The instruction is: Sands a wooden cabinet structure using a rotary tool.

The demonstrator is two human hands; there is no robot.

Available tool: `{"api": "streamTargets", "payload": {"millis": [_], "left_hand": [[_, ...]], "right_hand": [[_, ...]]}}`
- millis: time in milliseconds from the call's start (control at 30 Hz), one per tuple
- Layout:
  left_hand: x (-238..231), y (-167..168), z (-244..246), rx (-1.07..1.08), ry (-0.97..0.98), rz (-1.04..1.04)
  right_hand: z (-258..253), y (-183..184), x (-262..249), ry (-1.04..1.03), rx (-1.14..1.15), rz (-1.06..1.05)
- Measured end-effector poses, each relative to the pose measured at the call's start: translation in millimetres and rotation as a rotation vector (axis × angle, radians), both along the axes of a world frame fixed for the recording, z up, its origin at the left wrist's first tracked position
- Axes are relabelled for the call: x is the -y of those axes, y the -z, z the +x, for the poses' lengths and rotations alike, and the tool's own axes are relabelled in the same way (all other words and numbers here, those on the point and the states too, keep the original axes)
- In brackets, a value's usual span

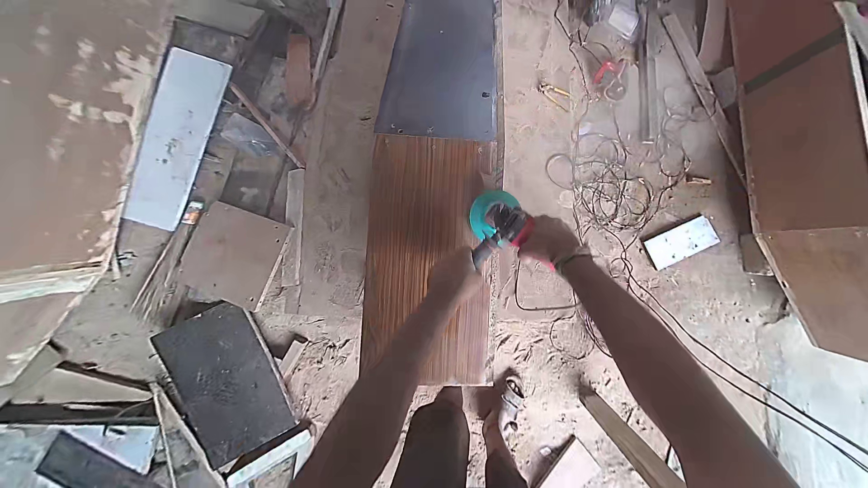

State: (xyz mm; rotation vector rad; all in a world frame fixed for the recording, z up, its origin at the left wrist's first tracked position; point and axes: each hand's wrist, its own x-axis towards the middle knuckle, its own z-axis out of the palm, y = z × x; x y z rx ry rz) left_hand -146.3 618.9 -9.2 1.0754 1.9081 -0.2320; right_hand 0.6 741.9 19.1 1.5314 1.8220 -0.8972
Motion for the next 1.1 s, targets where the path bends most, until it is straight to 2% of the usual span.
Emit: {"api": "streamTargets", "payload": {"millis": [133,433,600,700,767,833,1100], "left_hand": [[71.6,12.9,26.9,-0.011,-0.074,-0.034],[206.8,33.3,89.3,-0.064,-0.181,-0.08],[278.4,49.2,96.5,-0.055,-0.29,-0.087],[297.1,52.6,90.0,-0.056,-0.345,-0.073],[290.3,52.0,78.8,-0.065,-0.366,-0.085],[262.2,46.1,61.3,-0.07,-0.345,-0.11],[75.5,23.9,-46.9,-0.033,-0.177,0.053]], "right_hand": [[19.8,4.6,61.1,-0.115,-0.011,-0.031],[67.6,22.5,180.7,-0.161,0.023,-0.083],[56.6,24.7,230.5,-0.259,0.006,-0.17],[40.8,25.8,238.5,-0.314,-0.012,-0.199],[26.6,25.1,231.1,-0.321,-0.005,-0.195],[12.4,23.9,209.0,-0.297,0.007,-0.173],[-58.4,-0.9,59.1,-0.117,0.014,0.015]]}}
